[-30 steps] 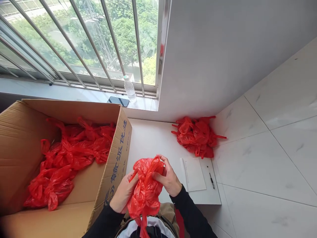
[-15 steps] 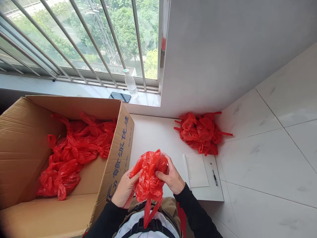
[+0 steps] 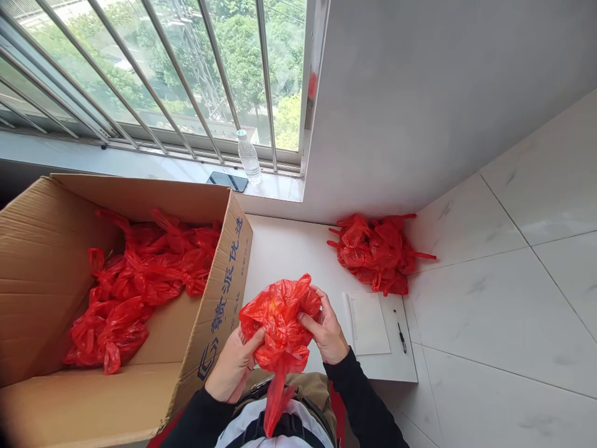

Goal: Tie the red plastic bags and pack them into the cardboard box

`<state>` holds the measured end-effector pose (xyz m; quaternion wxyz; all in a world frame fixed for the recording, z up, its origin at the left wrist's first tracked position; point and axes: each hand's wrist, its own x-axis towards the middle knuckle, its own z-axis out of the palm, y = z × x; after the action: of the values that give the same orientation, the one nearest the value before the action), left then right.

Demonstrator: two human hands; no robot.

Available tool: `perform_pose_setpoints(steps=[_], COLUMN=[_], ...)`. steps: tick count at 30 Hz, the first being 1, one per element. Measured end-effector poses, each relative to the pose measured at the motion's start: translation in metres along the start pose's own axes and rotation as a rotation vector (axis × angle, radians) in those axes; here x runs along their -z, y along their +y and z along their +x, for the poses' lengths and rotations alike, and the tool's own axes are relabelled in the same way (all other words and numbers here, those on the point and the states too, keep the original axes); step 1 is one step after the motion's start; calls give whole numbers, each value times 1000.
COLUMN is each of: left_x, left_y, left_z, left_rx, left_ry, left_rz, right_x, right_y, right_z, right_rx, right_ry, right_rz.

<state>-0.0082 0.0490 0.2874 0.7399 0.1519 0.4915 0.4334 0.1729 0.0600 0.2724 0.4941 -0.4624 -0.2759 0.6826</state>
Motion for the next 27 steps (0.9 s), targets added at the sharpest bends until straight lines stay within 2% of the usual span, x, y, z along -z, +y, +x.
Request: perform_pose_setpoints(steps=[7, 10, 15, 18, 22, 24, 27], left_x=[4, 0, -10, -9, -3, 3, 28], left_y=[6, 12, 26, 34, 45, 53, 76], left_z=[-4, -9, -12, -12, -18, -20, -19], left_rx=[62, 25, -75, -139, -140, -138, -169], left_ry=[78, 69, -17, 0, -14, -16, 73], left_rz=[-29, -49, -48, -56, -86, -107, -149], right_x=[-6, -12, -26, -32, -51, -65, -81], right_y=[5, 1, -8, -9, -3, -1, -2], right_z=[-2, -4, -14, -21, -25, -24, -20], right_rx=[16, 44, 116, 112, 124, 135, 128], right_ry=[-90, -95, -87, -87, -28, -50, -106], right_rz=[-42, -79, -168, -222, -342, -407, -403])
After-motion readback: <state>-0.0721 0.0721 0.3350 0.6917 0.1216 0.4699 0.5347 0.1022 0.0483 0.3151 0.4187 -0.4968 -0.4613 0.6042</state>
